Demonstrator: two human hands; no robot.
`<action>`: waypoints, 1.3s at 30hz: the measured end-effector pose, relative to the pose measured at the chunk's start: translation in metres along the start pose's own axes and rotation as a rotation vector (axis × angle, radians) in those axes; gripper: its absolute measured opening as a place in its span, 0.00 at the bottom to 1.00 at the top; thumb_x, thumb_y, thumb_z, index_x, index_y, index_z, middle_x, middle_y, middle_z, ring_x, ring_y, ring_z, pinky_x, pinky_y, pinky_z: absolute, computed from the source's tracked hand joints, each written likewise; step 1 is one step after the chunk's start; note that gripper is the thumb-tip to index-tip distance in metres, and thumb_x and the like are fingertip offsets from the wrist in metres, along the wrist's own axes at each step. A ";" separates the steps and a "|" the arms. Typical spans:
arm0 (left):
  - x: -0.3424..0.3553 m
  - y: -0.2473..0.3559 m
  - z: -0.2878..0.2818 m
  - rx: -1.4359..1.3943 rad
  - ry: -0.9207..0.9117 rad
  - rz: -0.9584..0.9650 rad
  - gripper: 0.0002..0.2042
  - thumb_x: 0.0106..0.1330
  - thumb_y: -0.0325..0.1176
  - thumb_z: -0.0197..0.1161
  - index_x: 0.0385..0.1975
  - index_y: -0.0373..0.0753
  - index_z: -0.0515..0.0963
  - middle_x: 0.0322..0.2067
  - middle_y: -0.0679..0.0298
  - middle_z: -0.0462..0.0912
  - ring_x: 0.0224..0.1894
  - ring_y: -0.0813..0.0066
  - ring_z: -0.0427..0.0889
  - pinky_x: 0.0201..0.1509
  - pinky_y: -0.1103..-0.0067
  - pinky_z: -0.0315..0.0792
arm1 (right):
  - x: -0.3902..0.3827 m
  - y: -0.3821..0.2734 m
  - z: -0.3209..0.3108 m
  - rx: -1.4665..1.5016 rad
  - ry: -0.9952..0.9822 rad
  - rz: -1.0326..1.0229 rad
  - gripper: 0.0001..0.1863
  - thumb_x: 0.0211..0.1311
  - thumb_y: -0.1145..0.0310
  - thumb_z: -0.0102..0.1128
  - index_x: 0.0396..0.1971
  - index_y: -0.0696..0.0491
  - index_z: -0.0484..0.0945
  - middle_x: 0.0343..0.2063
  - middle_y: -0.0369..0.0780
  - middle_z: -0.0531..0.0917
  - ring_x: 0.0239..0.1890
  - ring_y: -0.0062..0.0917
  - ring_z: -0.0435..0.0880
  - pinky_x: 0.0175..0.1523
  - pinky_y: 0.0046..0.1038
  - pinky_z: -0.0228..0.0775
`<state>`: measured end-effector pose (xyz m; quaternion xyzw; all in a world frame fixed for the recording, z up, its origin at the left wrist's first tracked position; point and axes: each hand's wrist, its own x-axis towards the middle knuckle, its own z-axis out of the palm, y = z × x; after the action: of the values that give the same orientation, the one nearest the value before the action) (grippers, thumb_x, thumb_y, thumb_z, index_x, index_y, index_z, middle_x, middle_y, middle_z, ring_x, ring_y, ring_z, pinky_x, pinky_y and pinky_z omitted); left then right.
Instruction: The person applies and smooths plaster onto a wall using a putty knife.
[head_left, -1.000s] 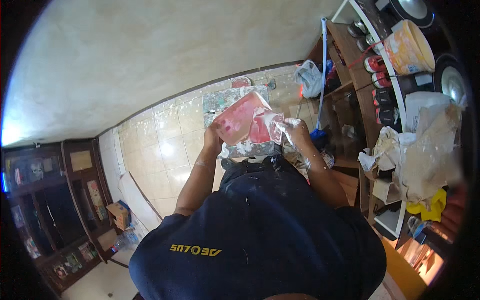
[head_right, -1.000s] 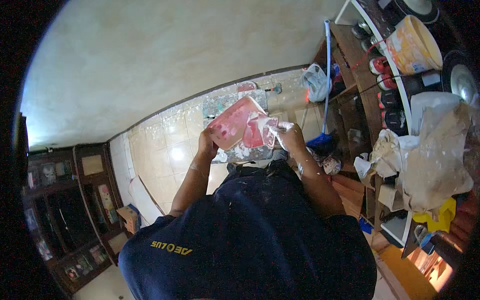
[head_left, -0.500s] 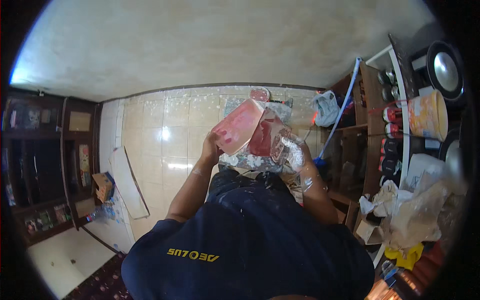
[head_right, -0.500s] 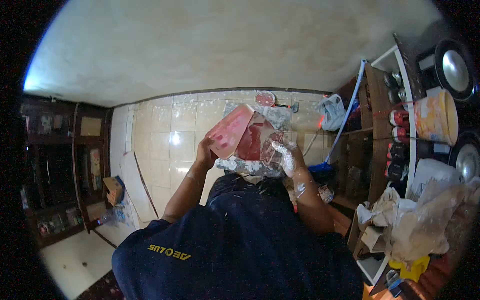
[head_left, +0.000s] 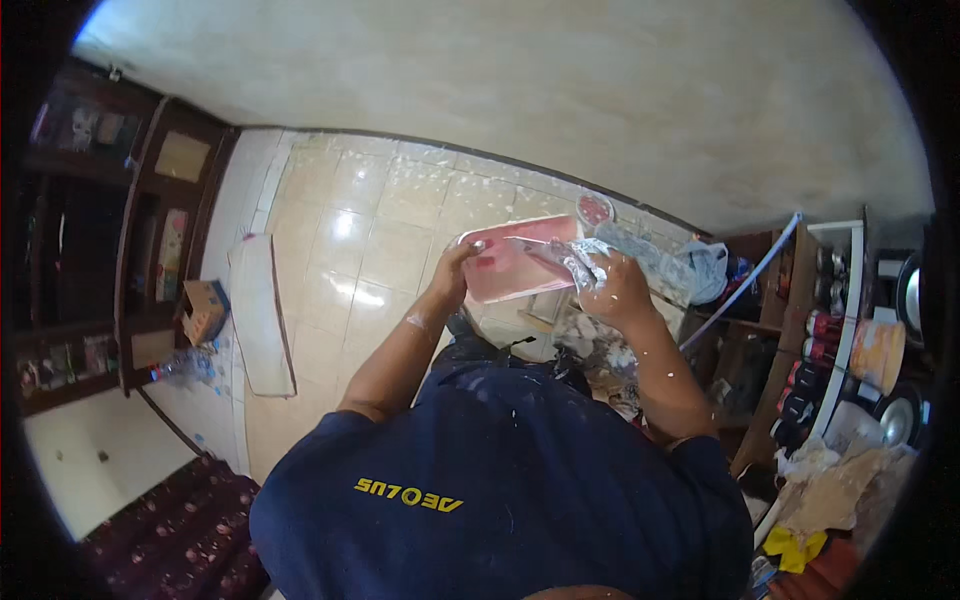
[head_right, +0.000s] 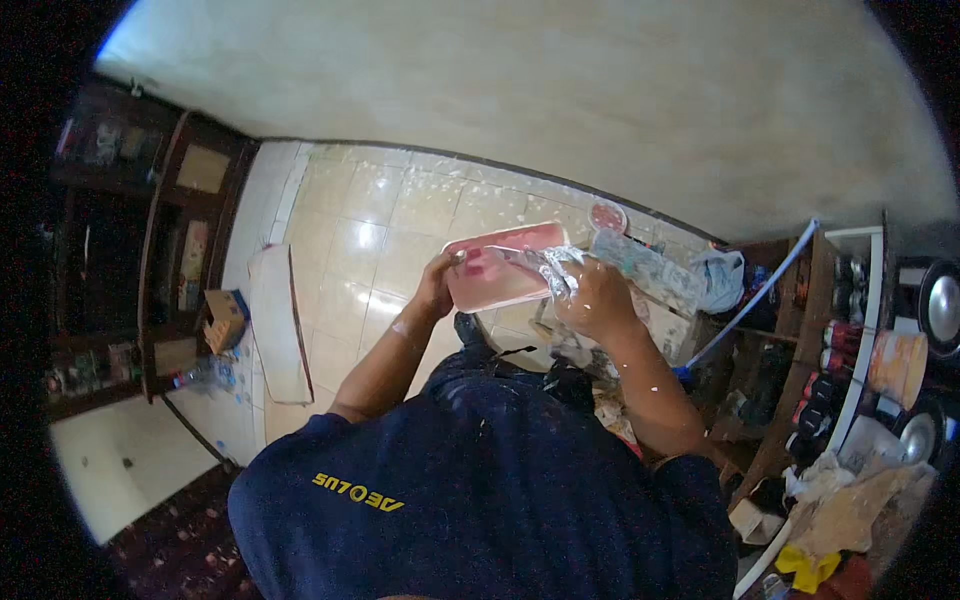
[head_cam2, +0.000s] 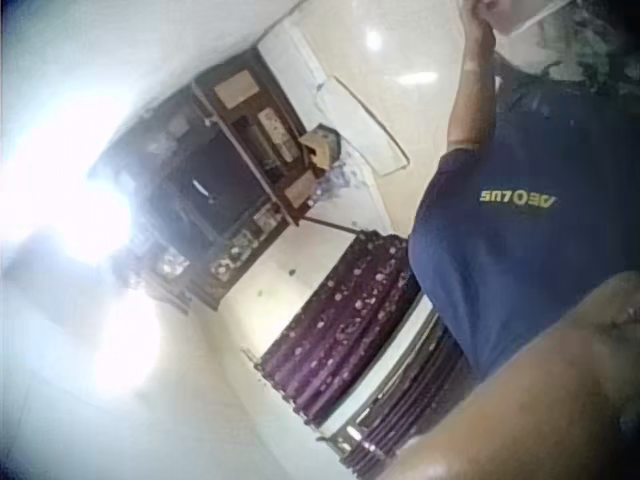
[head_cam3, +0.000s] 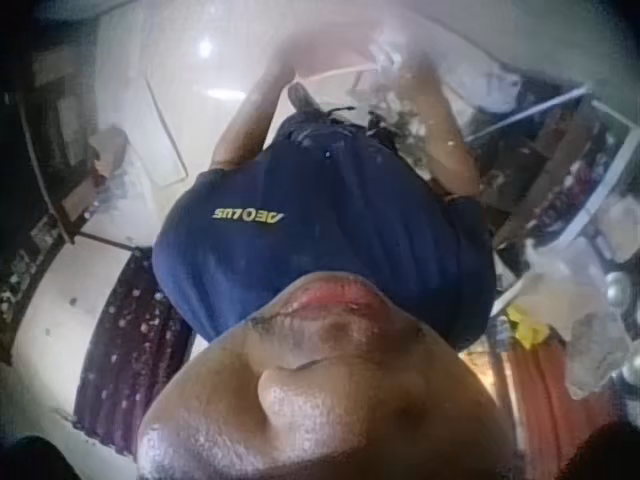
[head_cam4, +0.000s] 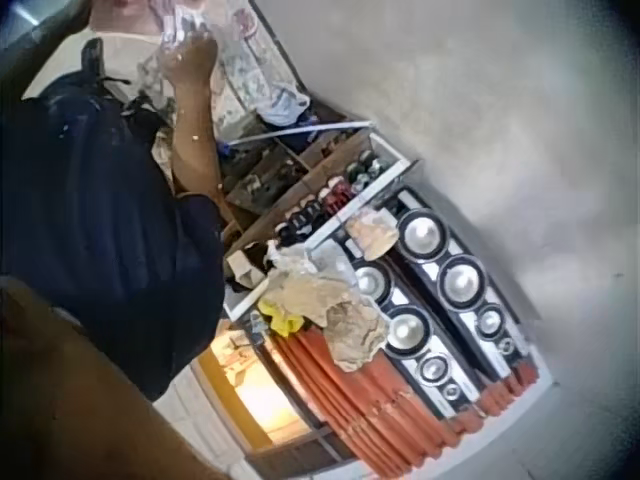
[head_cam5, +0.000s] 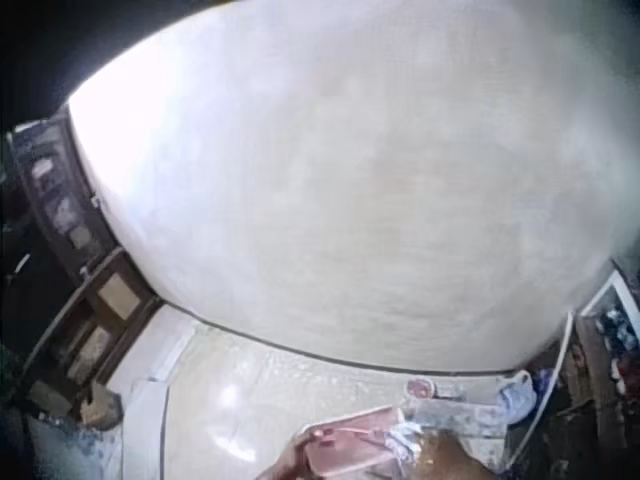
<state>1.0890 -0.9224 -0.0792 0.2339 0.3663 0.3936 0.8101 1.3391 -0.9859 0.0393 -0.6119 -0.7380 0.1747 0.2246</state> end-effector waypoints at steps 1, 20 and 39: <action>0.001 0.020 -0.012 -0.022 0.019 0.005 0.19 0.54 0.37 0.53 0.44 0.34 0.70 0.38 0.58 0.76 0.39 0.66 0.76 0.46 0.70 0.72 | 0.018 -0.020 0.007 -0.102 -0.006 -0.074 0.17 0.39 0.67 0.57 0.36 0.53 0.77 0.30 0.48 0.78 0.32 0.43 0.78 0.37 0.40 0.72; 0.049 0.241 -0.153 -0.241 0.106 0.108 0.19 0.54 0.38 0.55 0.41 0.31 0.71 0.38 0.54 0.77 0.36 0.62 0.79 0.42 0.69 0.75 | 0.310 -0.188 0.104 -0.317 -0.460 -0.369 0.14 0.48 0.72 0.50 0.36 0.53 0.77 0.26 0.45 0.81 0.33 0.35 0.81 0.39 0.36 0.72; 0.116 0.368 -0.243 -0.140 0.242 0.073 0.25 0.53 0.44 0.53 0.48 0.36 0.67 0.42 0.52 0.74 0.42 0.57 0.75 0.45 0.64 0.72 | 0.496 -0.212 0.173 -0.127 -0.488 -0.427 0.13 0.48 0.72 0.49 0.35 0.53 0.77 0.26 0.46 0.80 0.32 0.38 0.80 0.39 0.37 0.71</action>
<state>0.7774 -0.5926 -0.0326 0.1411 0.4243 0.4728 0.7593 0.9957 -0.5360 0.0652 -0.3962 -0.8910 0.2191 0.0341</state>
